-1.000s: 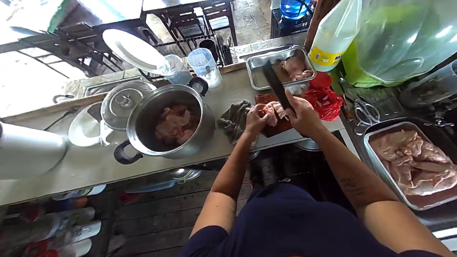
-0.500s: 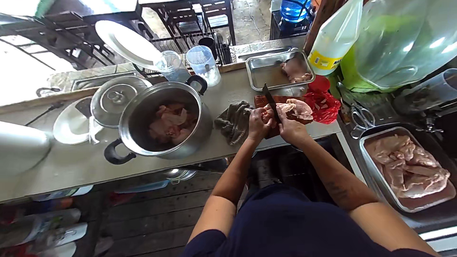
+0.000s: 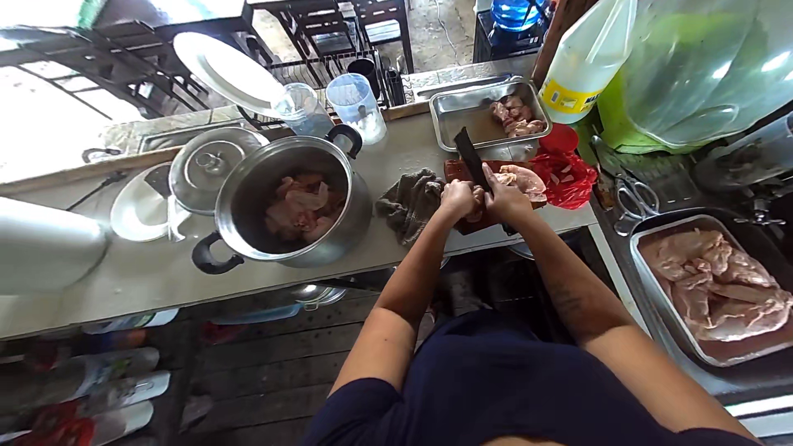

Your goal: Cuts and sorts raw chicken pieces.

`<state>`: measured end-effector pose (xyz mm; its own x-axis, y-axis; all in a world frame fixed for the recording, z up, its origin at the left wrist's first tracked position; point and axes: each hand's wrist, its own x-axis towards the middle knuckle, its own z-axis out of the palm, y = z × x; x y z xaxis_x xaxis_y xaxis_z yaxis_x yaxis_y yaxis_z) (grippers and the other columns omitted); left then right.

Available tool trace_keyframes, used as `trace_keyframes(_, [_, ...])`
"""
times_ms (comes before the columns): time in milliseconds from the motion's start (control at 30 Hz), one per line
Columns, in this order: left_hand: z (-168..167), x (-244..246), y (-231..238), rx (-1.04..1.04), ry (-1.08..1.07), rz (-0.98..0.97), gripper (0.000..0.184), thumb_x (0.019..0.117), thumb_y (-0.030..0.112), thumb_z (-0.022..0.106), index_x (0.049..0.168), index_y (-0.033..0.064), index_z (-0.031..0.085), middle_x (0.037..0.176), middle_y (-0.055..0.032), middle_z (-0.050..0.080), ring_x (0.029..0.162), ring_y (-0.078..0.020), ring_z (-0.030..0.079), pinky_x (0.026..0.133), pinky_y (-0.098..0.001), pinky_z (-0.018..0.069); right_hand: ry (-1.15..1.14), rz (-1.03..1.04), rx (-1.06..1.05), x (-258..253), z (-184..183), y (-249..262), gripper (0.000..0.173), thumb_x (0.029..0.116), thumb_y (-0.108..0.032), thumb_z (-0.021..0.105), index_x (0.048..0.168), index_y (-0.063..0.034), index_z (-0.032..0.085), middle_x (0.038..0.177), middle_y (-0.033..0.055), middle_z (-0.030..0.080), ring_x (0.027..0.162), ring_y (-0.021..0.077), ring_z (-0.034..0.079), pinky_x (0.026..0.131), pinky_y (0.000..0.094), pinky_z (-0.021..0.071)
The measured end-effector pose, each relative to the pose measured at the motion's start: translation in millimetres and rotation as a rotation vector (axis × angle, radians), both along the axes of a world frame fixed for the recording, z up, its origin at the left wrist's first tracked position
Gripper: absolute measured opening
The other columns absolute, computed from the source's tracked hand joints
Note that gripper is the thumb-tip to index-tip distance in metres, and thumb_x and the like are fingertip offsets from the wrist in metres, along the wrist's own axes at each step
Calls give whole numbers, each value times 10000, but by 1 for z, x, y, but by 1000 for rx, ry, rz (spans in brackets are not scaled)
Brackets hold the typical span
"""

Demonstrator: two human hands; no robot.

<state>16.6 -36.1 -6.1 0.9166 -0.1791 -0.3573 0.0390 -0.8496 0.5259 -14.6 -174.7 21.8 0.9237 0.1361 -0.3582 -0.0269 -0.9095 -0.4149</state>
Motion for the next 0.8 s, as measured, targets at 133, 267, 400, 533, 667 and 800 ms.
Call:
trace_keyframes(133, [-7,-25,27,-458,-175,166,373,979,95,631,1321,-42,578,1205,-227,679,1145,-329,661,1013,-520,520,-13,-68,264,7,-22,-16,650,1095,-255,448,1667,-300,143,1207,278,665,894,423,697,787,618,550])
trace_keyframes(267, [3,-7,45,-772,-141,304,471,943,81,697,1343,-46,484,1041,-186,657,869,-241,687,798,-435,603,-75,-199,613,-36,-15,-50,582,1110,-266,443,1649,-303,224,1001,228,652,560,269,586,539,469,541])
trace_keyframes(400, [25,32,12,-535,-76,81,598,859,125,804,1369,-21,530,1199,-203,656,1097,-284,649,980,-474,531,-164,-335,621,-82,-2,-86,636,1113,-207,438,1667,-292,139,809,164,620,506,209,563,508,399,545])
trace_keyframes(533, [23,47,-35,25,-1,-163,851,736,275,927,1450,78,509,1466,-296,449,1181,-438,606,942,-604,536,-206,-484,711,-122,-8,-104,664,1092,-138,447,1668,-202,124,696,75,564,460,121,547,461,293,528])
trace_keyframes(667, [32,44,-52,304,48,-243,516,812,359,838,1229,92,694,1537,-230,430,1234,-438,577,918,-676,501,-141,-490,660,-137,-18,-107,640,1101,-169,449,1665,-202,148,788,99,589,489,110,541,489,289,527])
trace_keyframes(800, [39,30,-35,356,31,-315,296,933,277,675,1147,78,723,1359,-190,604,1223,-407,598,898,-692,490,-84,-414,533,-134,-22,-96,619,1103,-225,454,1660,-249,185,778,109,617,515,137,563,529,322,530])
